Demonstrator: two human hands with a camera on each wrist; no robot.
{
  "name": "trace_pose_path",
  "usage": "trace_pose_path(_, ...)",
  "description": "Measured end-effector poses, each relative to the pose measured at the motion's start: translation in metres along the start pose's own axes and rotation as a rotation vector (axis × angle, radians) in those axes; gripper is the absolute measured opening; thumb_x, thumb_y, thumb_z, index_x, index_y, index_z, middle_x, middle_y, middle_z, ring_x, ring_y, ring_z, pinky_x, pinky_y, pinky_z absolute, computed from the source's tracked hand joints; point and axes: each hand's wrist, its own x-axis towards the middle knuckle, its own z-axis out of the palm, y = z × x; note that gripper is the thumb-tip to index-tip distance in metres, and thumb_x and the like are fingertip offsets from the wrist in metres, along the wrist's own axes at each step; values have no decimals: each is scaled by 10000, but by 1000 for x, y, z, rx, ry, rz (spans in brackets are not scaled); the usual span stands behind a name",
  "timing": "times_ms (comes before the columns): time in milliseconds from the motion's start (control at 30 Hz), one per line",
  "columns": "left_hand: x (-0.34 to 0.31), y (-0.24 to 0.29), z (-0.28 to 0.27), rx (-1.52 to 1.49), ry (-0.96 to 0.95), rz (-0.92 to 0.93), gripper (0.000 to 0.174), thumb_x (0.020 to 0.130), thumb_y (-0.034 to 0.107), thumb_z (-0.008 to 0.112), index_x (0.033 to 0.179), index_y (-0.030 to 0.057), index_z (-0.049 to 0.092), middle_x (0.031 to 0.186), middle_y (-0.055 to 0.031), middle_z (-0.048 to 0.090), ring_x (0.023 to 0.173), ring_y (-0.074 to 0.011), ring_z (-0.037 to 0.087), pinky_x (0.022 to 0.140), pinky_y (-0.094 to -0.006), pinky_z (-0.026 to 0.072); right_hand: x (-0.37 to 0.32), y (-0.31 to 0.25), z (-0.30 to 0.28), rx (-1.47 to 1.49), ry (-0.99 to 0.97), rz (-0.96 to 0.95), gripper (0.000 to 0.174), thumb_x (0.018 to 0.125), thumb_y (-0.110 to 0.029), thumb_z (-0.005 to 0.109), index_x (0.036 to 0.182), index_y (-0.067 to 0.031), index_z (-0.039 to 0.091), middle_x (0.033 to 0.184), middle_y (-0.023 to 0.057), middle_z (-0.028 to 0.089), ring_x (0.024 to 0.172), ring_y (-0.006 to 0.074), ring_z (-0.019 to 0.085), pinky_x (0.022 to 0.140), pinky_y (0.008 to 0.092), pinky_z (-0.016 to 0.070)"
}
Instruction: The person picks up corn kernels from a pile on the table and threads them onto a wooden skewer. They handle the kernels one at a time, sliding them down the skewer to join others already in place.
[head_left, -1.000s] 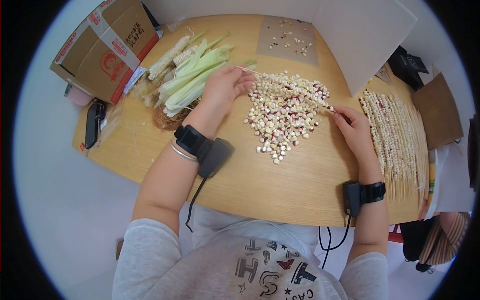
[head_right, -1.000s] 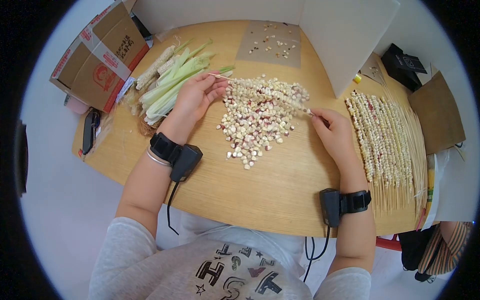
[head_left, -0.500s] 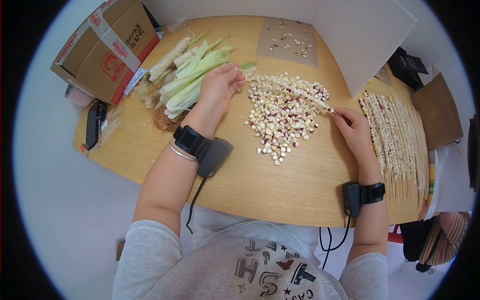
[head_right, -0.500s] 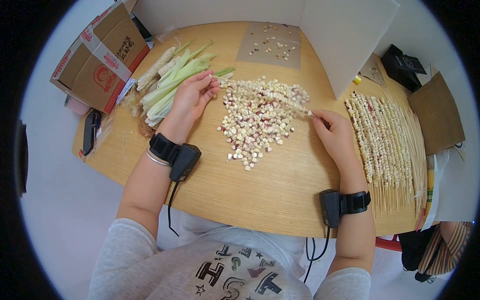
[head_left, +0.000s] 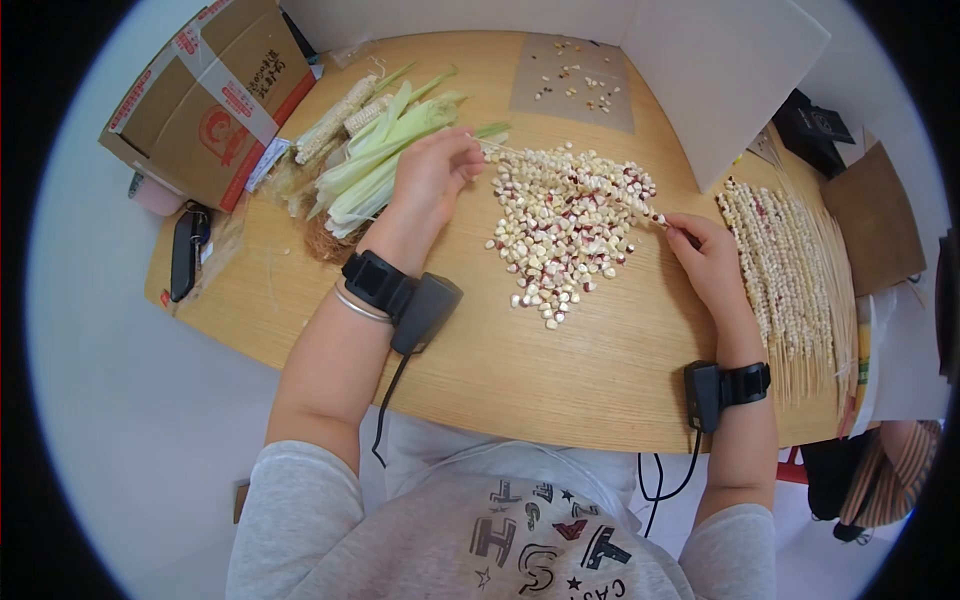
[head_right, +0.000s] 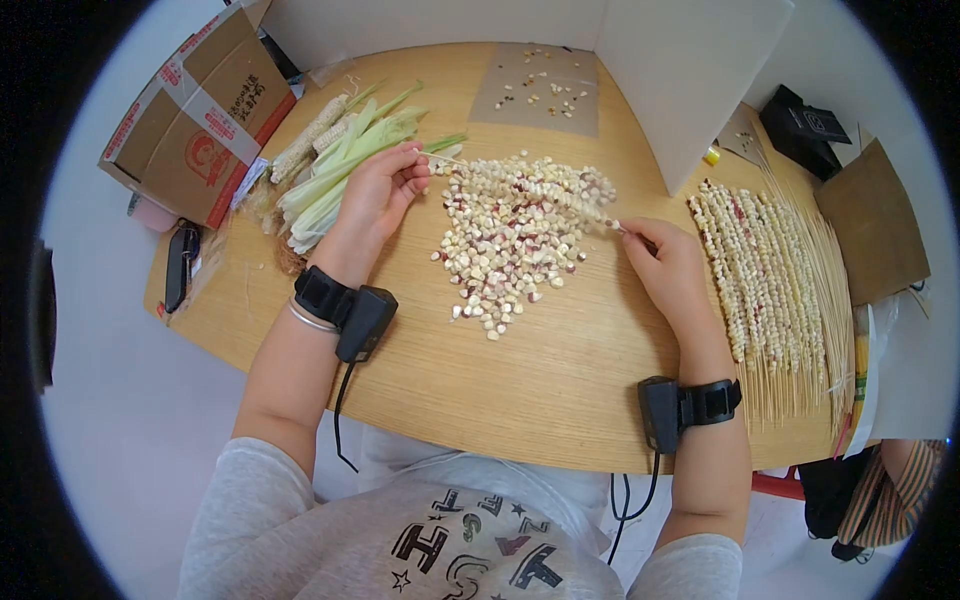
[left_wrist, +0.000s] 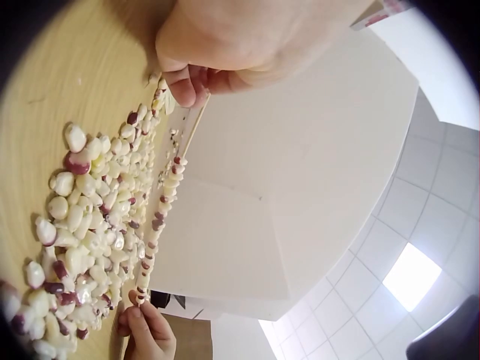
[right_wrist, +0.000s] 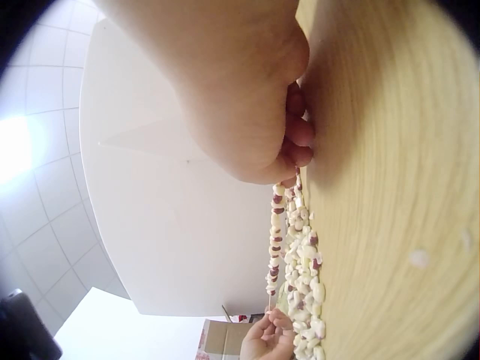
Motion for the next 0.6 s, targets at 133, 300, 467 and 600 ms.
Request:
trace_pose_path(133, 1, 1, -1, -12, 6, -8, 185, 838, 62, 522, 992, -41, 529, 808, -77, 565, 722, -142, 543, 648, -247, 471, 0, -2, -1, 1, -3, -17, 194, 795, -123, 591, 937, 3, 629, 760, 107, 633, 640, 141, 558, 609, 246, 439)
trace_pose_path(300, 1, 1, -1, -12, 4, -19, 183, 837, 60, 521, 990, -40, 529, 802, -75, 563, 712, -136, 541, 639, -241, 469, 0, -2, -1, -7, -8, -8, 194, 792, -122, 592, 933, 6, 628, 779, 117, 637, 664, 158, 575, 626, 250, 446)
trace_pose_path(467, 3, 1, -2, -31, 1, -28, 182, 836, 58, 517, 991, -37, 524, 798, -77, 562, 706, -136, 540, 636, -240, 469, 0, -5, -1, 8, -16, -7, 192, 792, -124, 591, 928, 6, 630, 797, 126, 639, 684, 177, 589, 639, 259, 452)
trace_pose_path(600, 2, 2, -3, -38, -4, -49, 186, 836, 62, 517, 993, -36, 523, 789, -76, 560, 705, -137, 536, 645, -240, 467, 0, -4, -1, 5, -22, 2, 187, 794, -121, 588, 925, 5, 630, 799, 128, 638, 688, 176, 589, 643, 259, 451)
